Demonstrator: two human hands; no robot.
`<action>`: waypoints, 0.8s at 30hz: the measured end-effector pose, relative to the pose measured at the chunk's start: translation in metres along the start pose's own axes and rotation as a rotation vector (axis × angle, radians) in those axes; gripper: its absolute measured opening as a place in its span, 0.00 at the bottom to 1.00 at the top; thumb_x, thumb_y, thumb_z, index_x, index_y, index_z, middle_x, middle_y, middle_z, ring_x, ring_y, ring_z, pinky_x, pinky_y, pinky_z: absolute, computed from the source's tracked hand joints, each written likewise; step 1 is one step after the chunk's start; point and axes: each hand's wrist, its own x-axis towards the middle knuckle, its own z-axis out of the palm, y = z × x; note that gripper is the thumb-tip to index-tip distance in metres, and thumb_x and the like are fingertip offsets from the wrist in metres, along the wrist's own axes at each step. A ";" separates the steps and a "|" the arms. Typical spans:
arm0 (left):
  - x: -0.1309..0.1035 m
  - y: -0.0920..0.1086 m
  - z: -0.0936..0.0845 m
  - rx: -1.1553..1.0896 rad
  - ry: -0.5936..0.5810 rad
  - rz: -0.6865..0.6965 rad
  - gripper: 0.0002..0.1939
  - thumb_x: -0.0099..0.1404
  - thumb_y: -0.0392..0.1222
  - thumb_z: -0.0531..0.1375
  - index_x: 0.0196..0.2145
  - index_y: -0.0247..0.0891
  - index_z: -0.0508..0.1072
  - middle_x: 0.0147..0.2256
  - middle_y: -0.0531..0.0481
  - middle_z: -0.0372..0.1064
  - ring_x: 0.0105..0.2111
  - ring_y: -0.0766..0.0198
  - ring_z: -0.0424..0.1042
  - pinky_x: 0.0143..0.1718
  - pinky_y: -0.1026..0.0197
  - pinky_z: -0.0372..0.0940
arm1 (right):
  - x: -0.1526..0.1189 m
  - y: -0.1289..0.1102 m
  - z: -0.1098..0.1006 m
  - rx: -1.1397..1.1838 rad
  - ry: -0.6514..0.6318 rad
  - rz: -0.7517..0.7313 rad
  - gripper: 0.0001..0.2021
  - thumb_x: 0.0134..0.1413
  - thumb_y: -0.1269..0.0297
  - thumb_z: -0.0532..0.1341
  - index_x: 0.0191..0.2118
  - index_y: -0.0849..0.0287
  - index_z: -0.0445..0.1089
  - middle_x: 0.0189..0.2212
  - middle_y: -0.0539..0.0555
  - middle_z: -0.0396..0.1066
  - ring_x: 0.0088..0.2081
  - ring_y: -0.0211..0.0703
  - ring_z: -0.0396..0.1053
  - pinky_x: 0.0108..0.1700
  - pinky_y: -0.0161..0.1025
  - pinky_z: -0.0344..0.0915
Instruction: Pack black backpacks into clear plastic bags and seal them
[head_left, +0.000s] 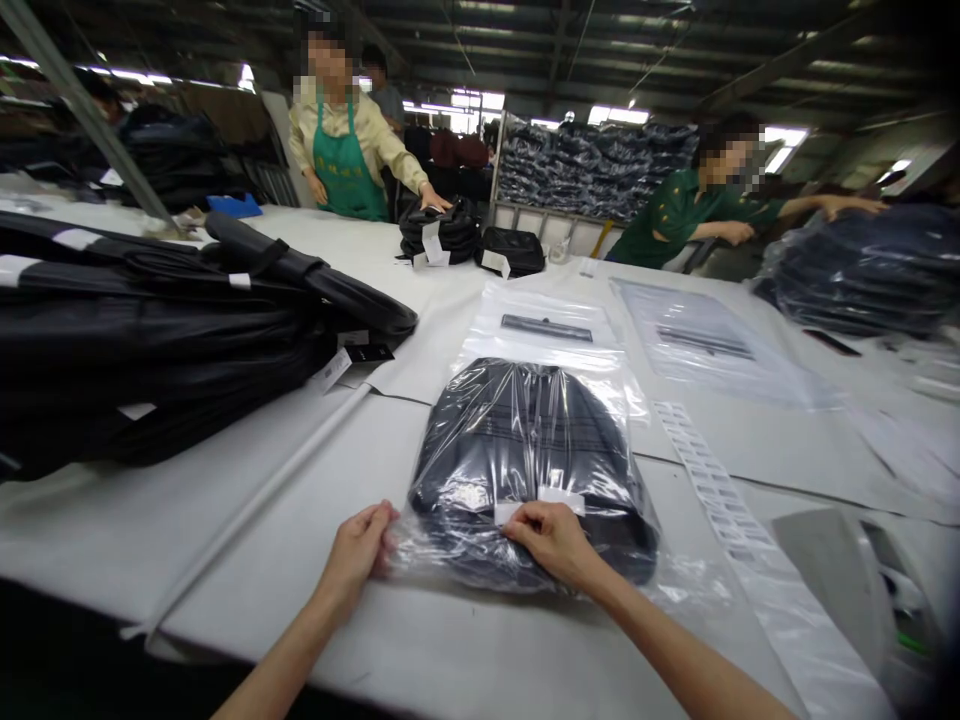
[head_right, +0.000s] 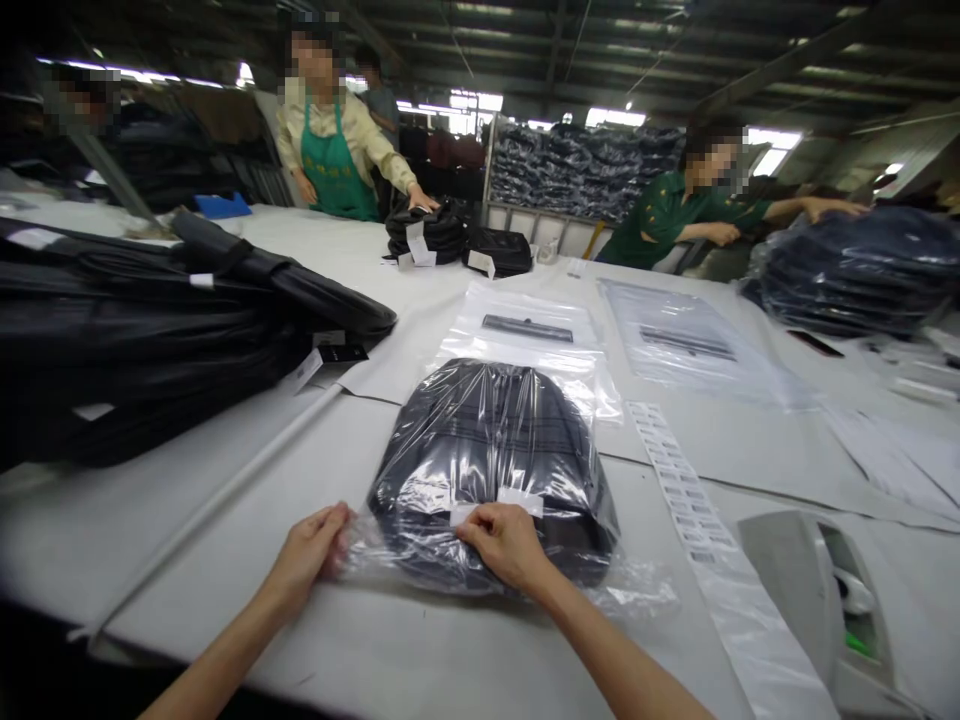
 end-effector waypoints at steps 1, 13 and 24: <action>-0.003 0.007 -0.006 0.055 0.111 0.091 0.20 0.57 0.57 0.55 0.34 0.35 0.68 0.21 0.55 0.63 0.18 0.67 0.61 0.19 0.65 0.60 | 0.000 0.000 0.000 0.008 0.005 0.000 0.13 0.50 0.58 0.59 0.22 0.59 0.71 0.20 0.47 0.70 0.24 0.36 0.65 0.27 0.32 0.54; -0.045 0.058 0.144 0.680 -1.042 1.434 0.22 0.66 0.53 0.47 0.23 0.40 0.69 0.23 0.46 0.66 0.23 0.63 0.63 0.30 0.59 0.61 | 0.005 0.009 0.004 0.248 0.068 0.016 0.10 0.45 0.61 0.62 0.19 0.60 0.72 0.16 0.46 0.67 0.21 0.35 0.61 0.25 0.33 0.54; -0.042 0.057 0.163 0.403 -0.658 0.864 0.15 0.58 0.39 0.61 0.42 0.40 0.64 0.44 0.46 0.62 0.46 0.57 0.62 0.49 0.54 0.58 | 0.021 0.033 -0.028 0.642 0.236 0.080 0.23 0.60 0.44 0.41 0.37 0.58 0.61 0.30 0.54 0.71 0.30 0.40 0.71 0.30 0.37 0.67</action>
